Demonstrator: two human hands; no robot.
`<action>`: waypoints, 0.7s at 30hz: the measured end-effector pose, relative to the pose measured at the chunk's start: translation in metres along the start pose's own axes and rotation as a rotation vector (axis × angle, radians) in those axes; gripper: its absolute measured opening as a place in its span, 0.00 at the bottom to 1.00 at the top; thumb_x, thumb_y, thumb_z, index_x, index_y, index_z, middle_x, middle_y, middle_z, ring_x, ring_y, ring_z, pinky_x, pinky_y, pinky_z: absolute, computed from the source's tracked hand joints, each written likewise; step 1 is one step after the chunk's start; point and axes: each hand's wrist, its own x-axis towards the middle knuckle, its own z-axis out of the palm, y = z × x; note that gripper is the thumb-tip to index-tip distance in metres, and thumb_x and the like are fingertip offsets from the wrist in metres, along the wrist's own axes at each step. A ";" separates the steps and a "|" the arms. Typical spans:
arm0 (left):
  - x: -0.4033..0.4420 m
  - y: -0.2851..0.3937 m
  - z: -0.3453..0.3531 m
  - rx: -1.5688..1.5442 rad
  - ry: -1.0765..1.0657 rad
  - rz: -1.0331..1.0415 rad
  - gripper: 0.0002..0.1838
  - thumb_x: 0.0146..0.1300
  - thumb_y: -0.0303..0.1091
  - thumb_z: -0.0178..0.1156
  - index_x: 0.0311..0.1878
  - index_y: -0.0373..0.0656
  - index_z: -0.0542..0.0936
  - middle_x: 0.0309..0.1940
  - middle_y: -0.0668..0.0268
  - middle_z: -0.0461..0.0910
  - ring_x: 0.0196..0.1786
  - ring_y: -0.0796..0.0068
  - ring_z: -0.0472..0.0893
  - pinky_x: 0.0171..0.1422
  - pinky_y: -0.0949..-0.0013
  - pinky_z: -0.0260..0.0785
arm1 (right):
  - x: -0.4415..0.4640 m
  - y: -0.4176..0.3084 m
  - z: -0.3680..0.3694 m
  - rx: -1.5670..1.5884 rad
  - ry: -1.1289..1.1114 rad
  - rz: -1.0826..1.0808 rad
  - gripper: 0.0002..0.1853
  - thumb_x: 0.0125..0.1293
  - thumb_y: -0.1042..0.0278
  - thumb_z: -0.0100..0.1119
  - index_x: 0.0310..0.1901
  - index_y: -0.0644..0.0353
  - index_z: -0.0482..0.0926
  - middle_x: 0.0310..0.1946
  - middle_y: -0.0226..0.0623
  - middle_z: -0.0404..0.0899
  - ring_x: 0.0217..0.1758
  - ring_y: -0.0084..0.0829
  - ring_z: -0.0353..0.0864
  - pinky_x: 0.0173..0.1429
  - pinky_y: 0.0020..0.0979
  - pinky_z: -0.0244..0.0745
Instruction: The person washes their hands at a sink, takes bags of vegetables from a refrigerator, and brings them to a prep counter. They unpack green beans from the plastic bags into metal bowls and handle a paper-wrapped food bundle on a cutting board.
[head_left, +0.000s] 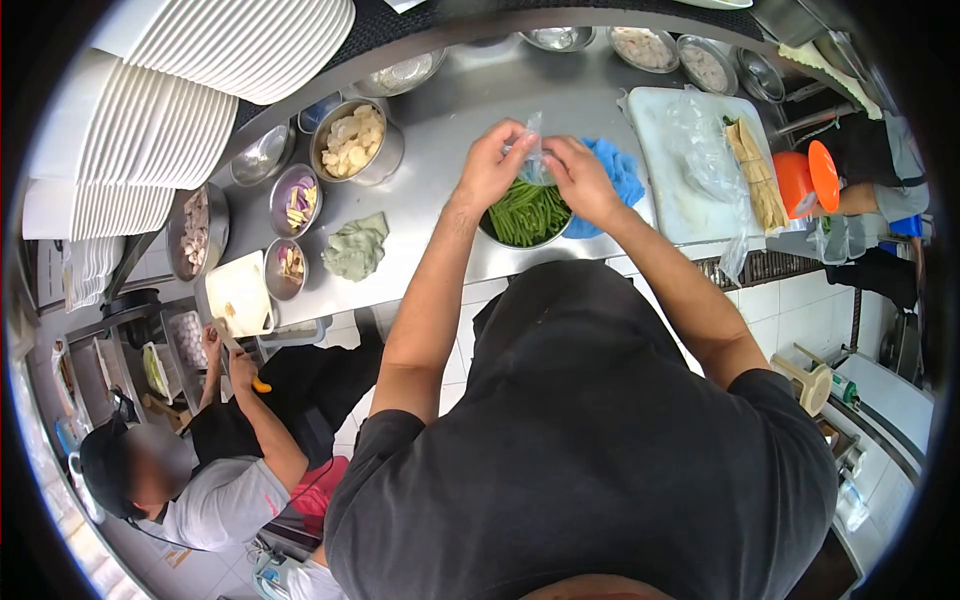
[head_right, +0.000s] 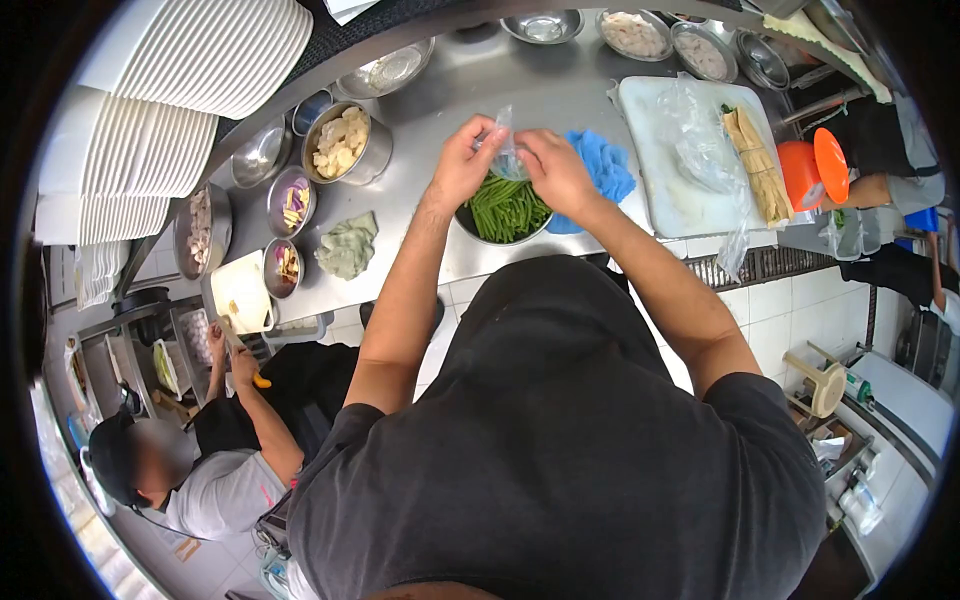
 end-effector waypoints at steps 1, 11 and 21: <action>-0.003 -0.007 -0.001 -0.034 0.045 0.001 0.11 0.76 0.38 0.64 0.47 0.38 0.81 0.37 0.68 0.82 0.40 0.79 0.78 0.47 0.71 0.73 | -0.001 0.001 0.001 0.101 0.043 0.110 0.15 0.71 0.70 0.62 0.57 0.62 0.80 0.53 0.48 0.82 0.55 0.52 0.81 0.59 0.45 0.77; -0.045 -0.029 0.001 0.183 0.113 0.054 0.14 0.72 0.38 0.66 0.53 0.38 0.84 0.49 0.56 0.84 0.53 0.55 0.81 0.58 0.59 0.74 | -0.013 -0.006 0.004 -0.066 0.073 0.060 0.09 0.72 0.63 0.63 0.44 0.60 0.84 0.36 0.43 0.86 0.39 0.50 0.83 0.44 0.41 0.78; -0.036 0.021 -0.036 -0.039 -0.031 0.029 0.10 0.71 0.31 0.65 0.51 0.39 0.87 0.47 0.63 0.85 0.51 0.67 0.84 0.60 0.67 0.74 | 0.003 -0.049 -0.016 0.148 0.020 0.104 0.09 0.71 0.64 0.65 0.38 0.60 0.80 0.34 0.41 0.81 0.37 0.47 0.82 0.41 0.44 0.74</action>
